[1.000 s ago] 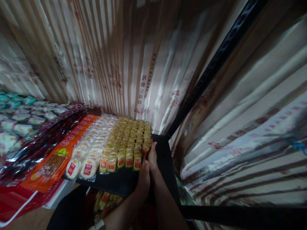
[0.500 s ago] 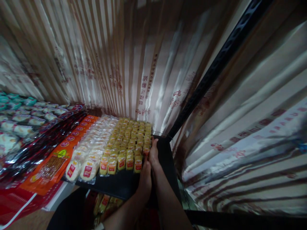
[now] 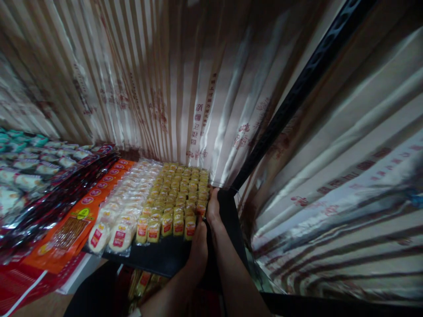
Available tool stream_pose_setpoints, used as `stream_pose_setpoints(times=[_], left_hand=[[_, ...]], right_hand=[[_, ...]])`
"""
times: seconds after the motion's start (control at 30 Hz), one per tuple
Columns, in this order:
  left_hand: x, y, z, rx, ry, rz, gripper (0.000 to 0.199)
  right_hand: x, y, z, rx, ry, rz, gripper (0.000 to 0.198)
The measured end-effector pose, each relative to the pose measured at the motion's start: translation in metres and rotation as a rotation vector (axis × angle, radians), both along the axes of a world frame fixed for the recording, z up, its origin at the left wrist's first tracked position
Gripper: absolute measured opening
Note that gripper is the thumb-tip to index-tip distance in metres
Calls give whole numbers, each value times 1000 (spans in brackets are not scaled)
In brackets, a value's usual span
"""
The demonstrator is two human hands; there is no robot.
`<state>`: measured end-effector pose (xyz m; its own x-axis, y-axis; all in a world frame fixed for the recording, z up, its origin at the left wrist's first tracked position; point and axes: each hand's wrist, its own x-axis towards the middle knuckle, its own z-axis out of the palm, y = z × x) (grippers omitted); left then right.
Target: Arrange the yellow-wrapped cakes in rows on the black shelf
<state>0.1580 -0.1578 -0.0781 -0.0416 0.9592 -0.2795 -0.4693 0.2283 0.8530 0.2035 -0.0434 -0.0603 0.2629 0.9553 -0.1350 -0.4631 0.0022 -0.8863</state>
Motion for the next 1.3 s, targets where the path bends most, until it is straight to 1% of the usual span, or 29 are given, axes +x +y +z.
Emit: stream_pose_setpoints(times=[0.1, 0.23, 0.33, 0.43, 0.5, 0.57, 0.67, 0.73, 0.87, 0.97, 1.13, 1.3], left_hand=[[-1, 1, -2, -26, -9, 9, 51], [-3, 3, 0, -26, 22, -13, 52], [-6, -1, 11, -5, 83, -41, 58], [-4, -10, 26, 79, 168, -41, 59], [-1, -14, 36, 128, 158, -58, 59], [2, -14, 40, 106, 97, -79, 60], [4, -6, 38, 35, 34, -70, 62], [4, -1, 33, 32, 28, -52, 61], [4, 0, 26, 50, 39, -43, 57], [4, -2, 24, 46, 41, -46, 58], [4, -1, 22, 52, 12, -54, 61], [3, 1, 19, 43, 2, -58, 61]], right_hand=[[2, 4, 0, -34, 60, -22, 61], [6, 12, -2, -93, 33, -59, 58], [10, 20, -4, -100, -70, -29, 58], [14, 25, -7, -89, -158, -8, 59], [16, 27, -10, -83, -193, -18, 59], [18, 29, -14, -97, -218, -30, 59], [18, 33, -19, -141, -202, -39, 60], [18, 34, -21, -153, -150, -48, 60], [16, 33, -20, -131, -39, -84, 58], [15, 31, -19, -82, 16, -48, 58], [17, 33, -20, -102, 52, -108, 58], [15, 32, -20, -71, 64, -102, 57]])
